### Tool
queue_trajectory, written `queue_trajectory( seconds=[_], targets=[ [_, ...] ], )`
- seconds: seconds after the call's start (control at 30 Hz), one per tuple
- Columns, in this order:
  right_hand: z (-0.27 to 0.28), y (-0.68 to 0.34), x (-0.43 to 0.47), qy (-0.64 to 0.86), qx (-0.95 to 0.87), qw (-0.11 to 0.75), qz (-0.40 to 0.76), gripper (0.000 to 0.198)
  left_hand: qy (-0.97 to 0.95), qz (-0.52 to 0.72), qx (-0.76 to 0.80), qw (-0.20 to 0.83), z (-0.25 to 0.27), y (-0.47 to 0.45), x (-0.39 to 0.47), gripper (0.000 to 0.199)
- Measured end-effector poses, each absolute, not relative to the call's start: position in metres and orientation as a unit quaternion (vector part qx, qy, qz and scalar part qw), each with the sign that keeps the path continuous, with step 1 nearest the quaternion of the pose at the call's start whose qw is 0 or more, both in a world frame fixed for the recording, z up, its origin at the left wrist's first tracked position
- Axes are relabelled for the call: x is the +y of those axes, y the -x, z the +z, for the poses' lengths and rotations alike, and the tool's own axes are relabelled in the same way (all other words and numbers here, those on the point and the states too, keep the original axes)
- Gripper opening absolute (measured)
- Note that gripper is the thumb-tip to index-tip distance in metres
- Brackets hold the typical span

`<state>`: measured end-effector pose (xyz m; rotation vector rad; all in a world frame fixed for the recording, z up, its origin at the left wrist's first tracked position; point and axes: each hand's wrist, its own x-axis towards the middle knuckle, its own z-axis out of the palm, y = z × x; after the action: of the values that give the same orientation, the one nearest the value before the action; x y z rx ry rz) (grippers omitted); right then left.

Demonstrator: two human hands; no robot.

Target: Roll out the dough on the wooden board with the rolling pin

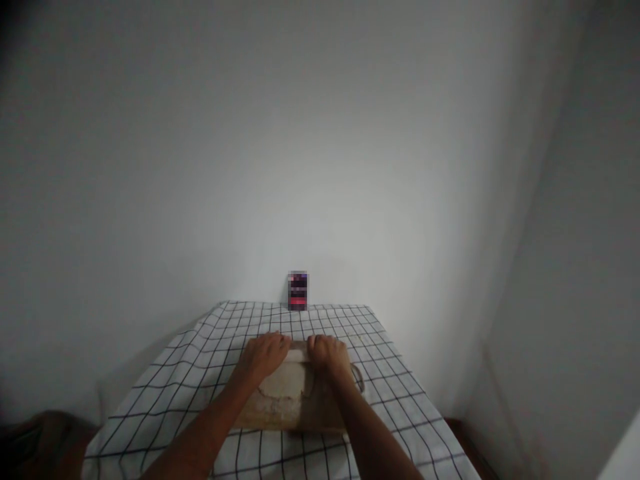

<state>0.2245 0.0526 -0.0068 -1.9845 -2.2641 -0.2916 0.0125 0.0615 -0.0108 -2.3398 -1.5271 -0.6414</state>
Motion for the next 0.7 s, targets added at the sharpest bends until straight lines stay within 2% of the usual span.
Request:
queue_trajectory(
  seconds=[0.13, 0.33, 0.53, 0.7],
  targets=[
    [-0.003, -0.225, 0.066, 0.656, -0.748, 0.044, -0.093, 0.038, 0.810, -0.155, -0.553, 0.120, 0.001, -0.017, 0.073, 0.034],
    [-0.004, -0.227, 0.061, 0.645, -0.757, 0.048, -0.095, 0.037, 0.796, -0.189, -0.566, 0.101, 0.004, -0.019, 0.071, 0.021],
    [-0.012, -0.225, 0.037, 0.641, -0.755, 0.087, -0.110, 0.035, 0.782, -0.209, -0.578, 0.104, -0.001, -0.020, 0.049, 0.039],
    [-0.014, -0.219, 0.010, 0.645, -0.745, 0.138, -0.104, 0.038, 0.789, -0.244, -0.557, 0.088, 0.004, -0.019, 0.018, 0.043]
  ],
)
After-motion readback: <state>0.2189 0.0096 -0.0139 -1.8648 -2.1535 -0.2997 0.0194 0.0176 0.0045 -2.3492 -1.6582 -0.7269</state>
